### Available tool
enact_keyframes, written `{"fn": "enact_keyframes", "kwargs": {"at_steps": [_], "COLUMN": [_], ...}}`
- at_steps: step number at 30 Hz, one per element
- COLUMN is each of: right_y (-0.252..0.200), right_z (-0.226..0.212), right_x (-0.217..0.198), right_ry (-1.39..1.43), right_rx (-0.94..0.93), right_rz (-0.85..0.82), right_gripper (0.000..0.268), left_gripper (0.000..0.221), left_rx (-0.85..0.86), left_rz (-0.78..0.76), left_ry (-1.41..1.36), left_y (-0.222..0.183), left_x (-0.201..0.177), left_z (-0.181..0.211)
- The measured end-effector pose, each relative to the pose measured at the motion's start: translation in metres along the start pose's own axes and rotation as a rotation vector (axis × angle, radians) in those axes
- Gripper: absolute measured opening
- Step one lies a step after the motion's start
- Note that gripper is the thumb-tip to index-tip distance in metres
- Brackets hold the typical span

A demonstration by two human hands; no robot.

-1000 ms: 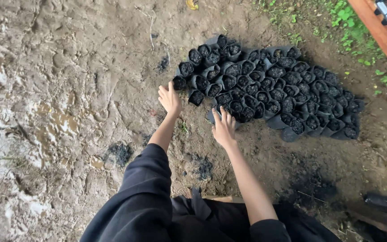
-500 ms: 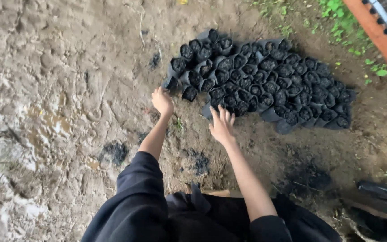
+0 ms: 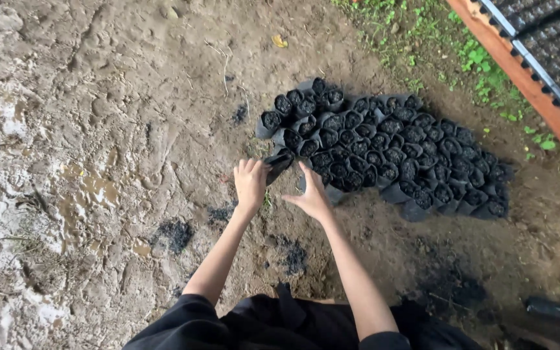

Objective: Arranging soil-filled polybags from a pile on the ground onto a wooden slatted rack in neat rows.

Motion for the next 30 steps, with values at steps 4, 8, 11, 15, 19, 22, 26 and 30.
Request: {"fn": "enact_keyframes", "kwargs": {"at_steps": [4,8,11,15,19,22,26,30], "right_y": [0.022,0.027,0.011,-0.011,-0.065,-0.136,-0.234,-0.335], "right_z": [0.044,0.079,0.062,0.085,0.128,0.142,0.144,0.146], "right_x": [0.001,-0.021,-0.069,-0.121,-0.191,-0.241,-0.295,-0.326], "right_ry": [0.477,0.529,0.629,0.67,0.653,0.431,0.446,0.456], "right_rx": [0.099,0.104,0.153,0.17,0.006,0.133,0.173,0.229], "right_rz": [0.078,0.188,0.291,0.41,0.624,0.659,0.848,1.023], "right_gripper": [0.083,0.087,0.075,0.07,0.074,0.061,0.054,0.055], "left_gripper": [0.018,0.017,0.019,0.015,0.013,0.015,0.014,0.039], "left_rx": [0.074,0.202,0.266,0.361,0.421,0.525,0.656,0.688], "left_rz": [0.012,0.06,0.089,0.053,-0.061,-0.119,-0.208,-0.368], "left_ry": [-0.131,-0.189,-0.288,-0.52,-0.698,-0.773,-0.912,-1.144], "left_y": [0.021,0.044,0.059,0.059,0.047,0.033,0.001,-0.038], "left_x": [-0.039,-0.065,-0.061,-0.054,-0.031,-0.031,-0.046,-0.064], "left_z": [0.059,0.135,0.186,0.258,0.324,0.373,0.449,0.518]}}
Point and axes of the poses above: each hand's wrist, its own y-axis towards the middle knuckle, its own x-axis out of the palm, z = x × y, the point moved 9 cm from there along y, towards the middle knuckle
